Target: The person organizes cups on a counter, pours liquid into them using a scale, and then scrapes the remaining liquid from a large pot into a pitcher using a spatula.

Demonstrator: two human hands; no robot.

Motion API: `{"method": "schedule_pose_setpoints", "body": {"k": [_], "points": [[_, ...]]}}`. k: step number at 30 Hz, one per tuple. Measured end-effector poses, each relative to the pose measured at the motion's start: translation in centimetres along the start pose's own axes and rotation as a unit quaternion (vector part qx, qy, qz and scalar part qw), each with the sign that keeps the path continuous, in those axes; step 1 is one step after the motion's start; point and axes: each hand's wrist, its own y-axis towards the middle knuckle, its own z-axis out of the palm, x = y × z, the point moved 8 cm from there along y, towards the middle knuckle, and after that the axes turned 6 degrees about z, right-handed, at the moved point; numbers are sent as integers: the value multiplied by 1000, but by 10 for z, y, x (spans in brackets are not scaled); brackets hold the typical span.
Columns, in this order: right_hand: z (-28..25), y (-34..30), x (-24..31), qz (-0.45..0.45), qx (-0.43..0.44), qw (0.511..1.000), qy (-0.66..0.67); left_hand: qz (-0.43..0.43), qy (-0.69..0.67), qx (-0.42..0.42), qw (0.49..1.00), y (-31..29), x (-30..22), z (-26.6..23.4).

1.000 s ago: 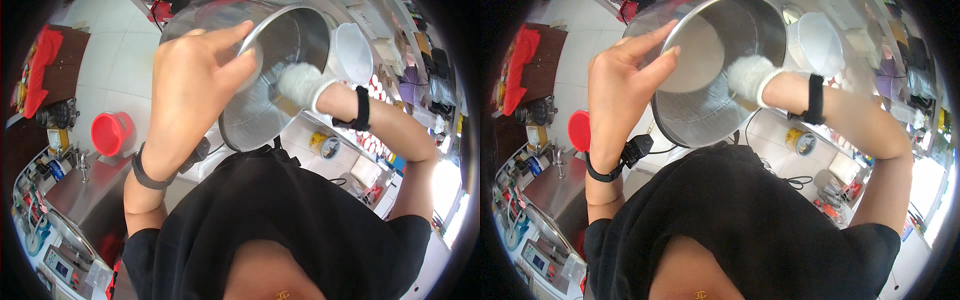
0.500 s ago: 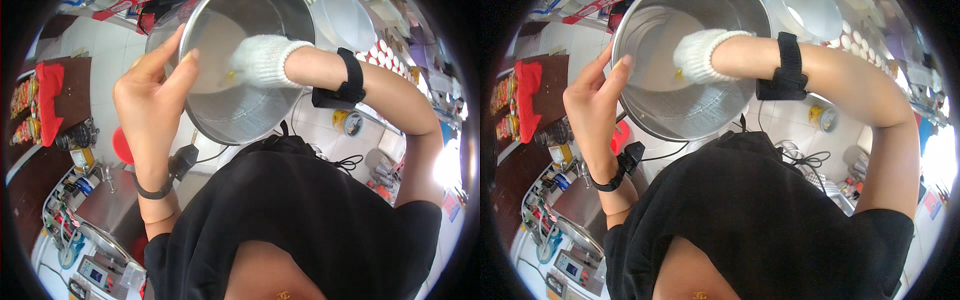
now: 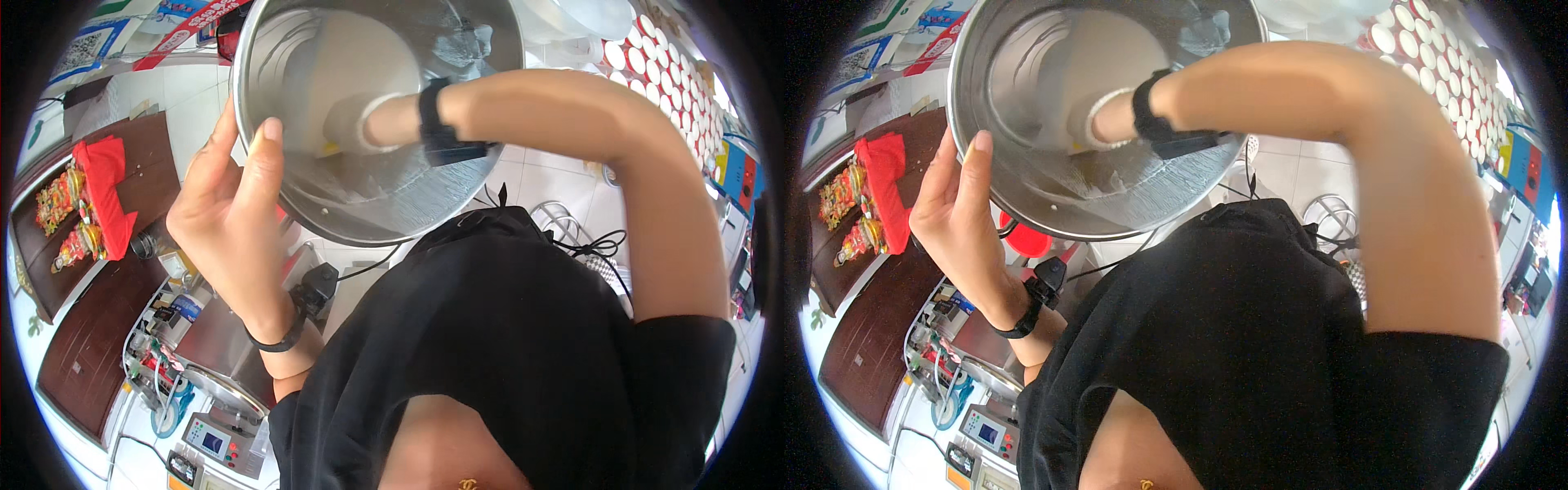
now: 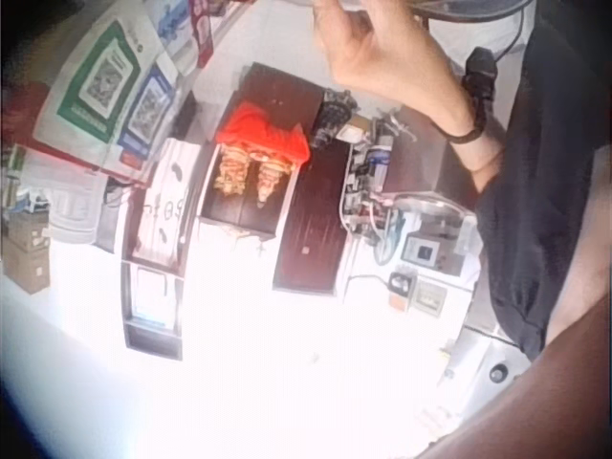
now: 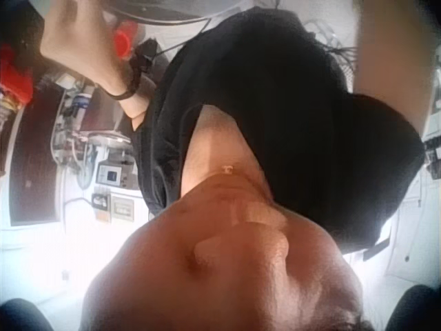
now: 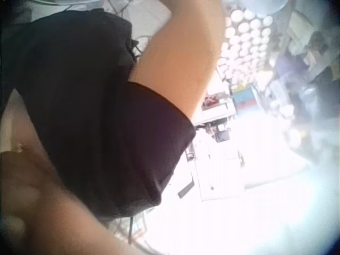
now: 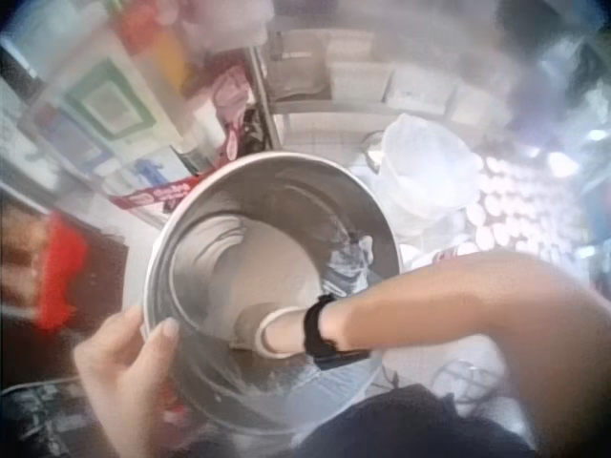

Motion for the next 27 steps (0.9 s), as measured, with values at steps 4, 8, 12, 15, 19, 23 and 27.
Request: {"method": "schedule_pose_setpoints", "body": {"k": [4,8,12,15,19,23,27], "points": [[-61,-52,47,133,219,957,-134,-22,17,13,1000,-5,4,-5],[-81,-104,65,-32,104,994,-34,8,33,29,999,-1,1,-1],[-32,-67,58,60,279,939,-192,-21,47,31,998,-2,-2,1],[-5,-20,44,23,217,959,-181,19,20,18,999,-3,-2,3],[0,5,-3,140,77,978,132,25,31,58,998,-3,-11,14],[-18,-19,9,85,164,980,-77,15,9,33,999,-5,-3,7],[-83,-95,62,90,189,978,-5,33,31,52,998,-3,-9,14]]}}
